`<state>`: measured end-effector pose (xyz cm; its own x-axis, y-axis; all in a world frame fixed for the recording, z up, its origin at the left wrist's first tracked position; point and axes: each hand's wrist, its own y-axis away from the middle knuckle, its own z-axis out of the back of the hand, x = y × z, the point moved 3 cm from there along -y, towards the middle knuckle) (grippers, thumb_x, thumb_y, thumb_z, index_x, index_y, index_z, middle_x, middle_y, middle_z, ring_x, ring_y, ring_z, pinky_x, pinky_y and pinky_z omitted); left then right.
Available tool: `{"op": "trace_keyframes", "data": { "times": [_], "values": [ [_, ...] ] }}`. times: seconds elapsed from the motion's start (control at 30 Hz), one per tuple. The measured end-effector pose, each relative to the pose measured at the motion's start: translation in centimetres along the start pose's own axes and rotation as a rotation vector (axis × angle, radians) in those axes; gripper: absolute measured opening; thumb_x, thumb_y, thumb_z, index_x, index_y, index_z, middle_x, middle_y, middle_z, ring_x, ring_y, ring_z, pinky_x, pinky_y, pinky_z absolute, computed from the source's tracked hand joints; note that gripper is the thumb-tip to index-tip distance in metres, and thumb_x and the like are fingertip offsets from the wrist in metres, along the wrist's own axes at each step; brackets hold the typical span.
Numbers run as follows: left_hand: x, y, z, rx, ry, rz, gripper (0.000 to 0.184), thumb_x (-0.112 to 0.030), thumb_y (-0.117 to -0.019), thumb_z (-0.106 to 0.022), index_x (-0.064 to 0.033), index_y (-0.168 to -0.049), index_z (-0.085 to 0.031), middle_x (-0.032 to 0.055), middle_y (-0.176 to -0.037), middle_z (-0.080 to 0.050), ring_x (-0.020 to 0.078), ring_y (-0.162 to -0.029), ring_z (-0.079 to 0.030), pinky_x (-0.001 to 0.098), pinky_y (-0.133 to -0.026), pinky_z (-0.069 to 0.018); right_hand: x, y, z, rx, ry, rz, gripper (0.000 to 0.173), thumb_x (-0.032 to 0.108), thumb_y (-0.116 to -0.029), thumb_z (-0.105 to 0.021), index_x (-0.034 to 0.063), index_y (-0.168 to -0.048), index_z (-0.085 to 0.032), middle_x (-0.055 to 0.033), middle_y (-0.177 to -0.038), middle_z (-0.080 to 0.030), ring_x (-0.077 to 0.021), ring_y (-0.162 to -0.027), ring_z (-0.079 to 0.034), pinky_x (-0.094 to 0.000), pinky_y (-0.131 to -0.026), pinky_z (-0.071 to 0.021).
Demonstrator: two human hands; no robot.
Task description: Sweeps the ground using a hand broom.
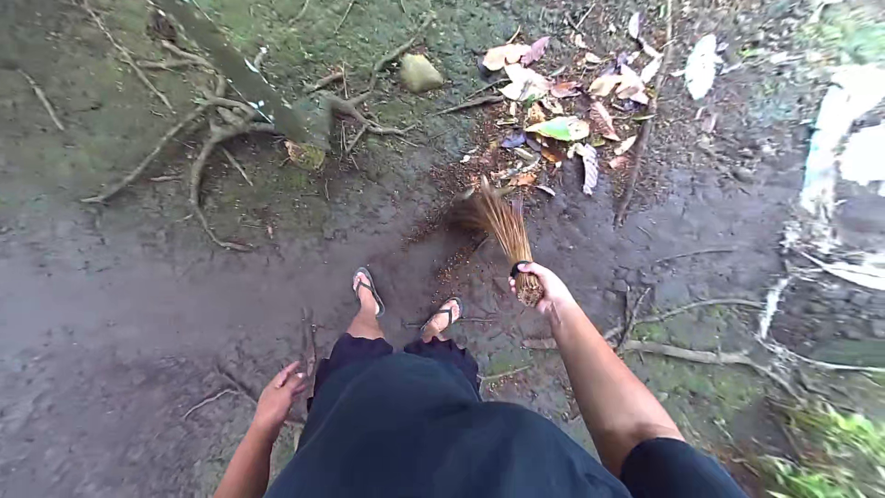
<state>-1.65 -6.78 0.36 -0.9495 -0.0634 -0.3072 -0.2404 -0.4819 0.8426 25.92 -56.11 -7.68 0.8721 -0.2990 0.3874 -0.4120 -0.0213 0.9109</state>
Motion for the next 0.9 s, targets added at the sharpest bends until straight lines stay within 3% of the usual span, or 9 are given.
{"op": "trace_keyframes", "data": {
  "times": [0.13, 0.27, 0.37, 0.43, 0.5, 0.63, 0.7, 0.77, 0.9],
  "values": [
    [1.6, -0.1, 0.2, -0.035, 0.038, 0.034, 0.047, -0.016, -0.1080, -0.049, -0.0066, -0.153, -0.043, 0.0269, -0.142, -0.055, 0.0369, -0.118, -0.063, 0.0499, -0.096, -0.0518, -6.9, 3.1, -1.5, 0.022, 0.138, 0.042, 0.035, 0.015, -0.0983, -0.058, -0.0008, -0.129, -0.051, -0.0148, -0.094, -0.066, -0.0239, -0.076, -0.068, -0.0398, -0.066, -0.0591],
    [1.4, 0.0, -1.1, -0.039, -0.001, 0.050, 0.046, -0.018, -0.1079, -0.051, -0.0069, -0.152, -0.044, 0.0263, -0.139, -0.057, 0.0351, -0.113, -0.065, 0.0492, -0.092, -0.0525, -13.2, 9.1, -6.5, 0.278, -0.219, -0.132, 0.017, 0.012, -0.1006, -0.047, 0.0035, -0.115, -0.051, -0.0117, -0.089, -0.065, -0.0209, -0.070, -0.066, -0.0372, -0.063, -0.0588],
    [0.2, -0.1, -2.3, -0.020, -0.031, 0.016, 0.045, -0.018, -0.1077, -0.050, -0.0074, -0.152, -0.045, 0.0257, -0.138, -0.058, 0.0350, -0.114, -0.065, 0.0493, -0.091, -0.0533, -15.6, 8.2, -9.3, 0.356, -0.400, -0.373, 0.013, 0.015, -0.1010, -0.048, 0.0046, -0.109, -0.051, -0.0128, -0.083, -0.064, -0.0206, -0.064, -0.064, -0.0343, -0.057, -0.0570],
    [-1.4, 0.4, -3.0, -0.013, -0.038, -0.011, 0.045, -0.019, -0.1082, -0.050, -0.0092, -0.152, -0.045, 0.0240, -0.137, -0.060, 0.0333, -0.115, -0.065, 0.0479, -0.093, -0.0537, -14.9, 4.8, -9.8, 0.324, -0.359, -0.460, 0.015, 0.018, -0.1003, -0.052, 0.0052, -0.110, -0.052, -0.0136, -0.081, -0.063, -0.0218, -0.062, -0.064, -0.0345, -0.054, -0.0562],
    [-2.4, 1.2, -3.2, -0.014, -0.041, -0.043, 0.044, -0.020, -0.1083, -0.050, -0.0111, -0.152, -0.046, 0.0211, -0.136, -0.061, 0.0307, -0.114, -0.066, 0.0458, -0.093, -0.0544, -11.6, 1.5, -8.6, 0.273, -0.273, -0.417, 0.017, 0.019, -0.0997, -0.053, 0.0062, -0.112, -0.052, -0.0130, -0.079, -0.062, -0.0220, -0.061, -0.064, -0.0348, -0.053, -0.0564],
    [-1.4, 3.1, -2.8, -0.058, 0.005, -0.088, 0.045, -0.020, -0.1076, -0.050, -0.0102, -0.152, -0.046, 0.0211, -0.137, -0.061, 0.0306, -0.114, -0.067, 0.0452, -0.093, -0.0551, -1.0, -3.4, -2.5, 0.109, -0.334, -0.115, 0.019, 0.019, -0.1016, -0.049, 0.0054, -0.115, -0.050, -0.0125, -0.079, -0.060, -0.0213, -0.060, -0.063, -0.0335, -0.052, -0.0567],
    [0.8, 3.9, -2.8, -0.057, 0.012, -0.063, 0.046, -0.018, -0.1078, -0.049, -0.0069, -0.152, -0.044, 0.0247, -0.136, -0.059, 0.0315, -0.111, -0.066, 0.0454, -0.092, -0.0544, 1.2, -4.9, -0.2, 0.071, -0.306, -0.004, 0.019, 0.018, -0.1026, -0.049, 0.0048, -0.116, -0.050, -0.0130, -0.080, -0.062, -0.0211, -0.061, -0.064, -0.0332, -0.053, -0.0577],
    [3.5, 4.3, -2.8, -0.056, -0.004, -0.024, 0.045, -0.016, -0.1077, -0.048, -0.0038, -0.151, -0.044, 0.0265, -0.130, -0.061, 0.0300, -0.107, -0.066, 0.0458, -0.091, -0.0538, 0.0, -4.8, -0.2, 0.076, -0.171, 0.043, 0.019, 0.016, -0.1028, -0.051, 0.0036, -0.117, -0.052, -0.0116, -0.081, -0.063, -0.0200, -0.065, -0.065, -0.0334, -0.058, -0.0577],
    [8.7, 3.2, -2.5, -0.021, -0.008, 0.076, 0.045, -0.015, -0.1088, -0.046, -0.0010, -0.152, -0.042, 0.0278, -0.131, -0.060, 0.0294, -0.106, -0.067, 0.0469, -0.094, -0.0535, -8.4, 0.4, -4.4, 0.183, -0.038, 0.019, 0.030, 0.013, -0.0984, -0.055, -0.0009, -0.125, -0.051, -0.0147, -0.090, -0.067, -0.0237, -0.072, -0.067, -0.0396, -0.064, -0.0594]
  ]
}}
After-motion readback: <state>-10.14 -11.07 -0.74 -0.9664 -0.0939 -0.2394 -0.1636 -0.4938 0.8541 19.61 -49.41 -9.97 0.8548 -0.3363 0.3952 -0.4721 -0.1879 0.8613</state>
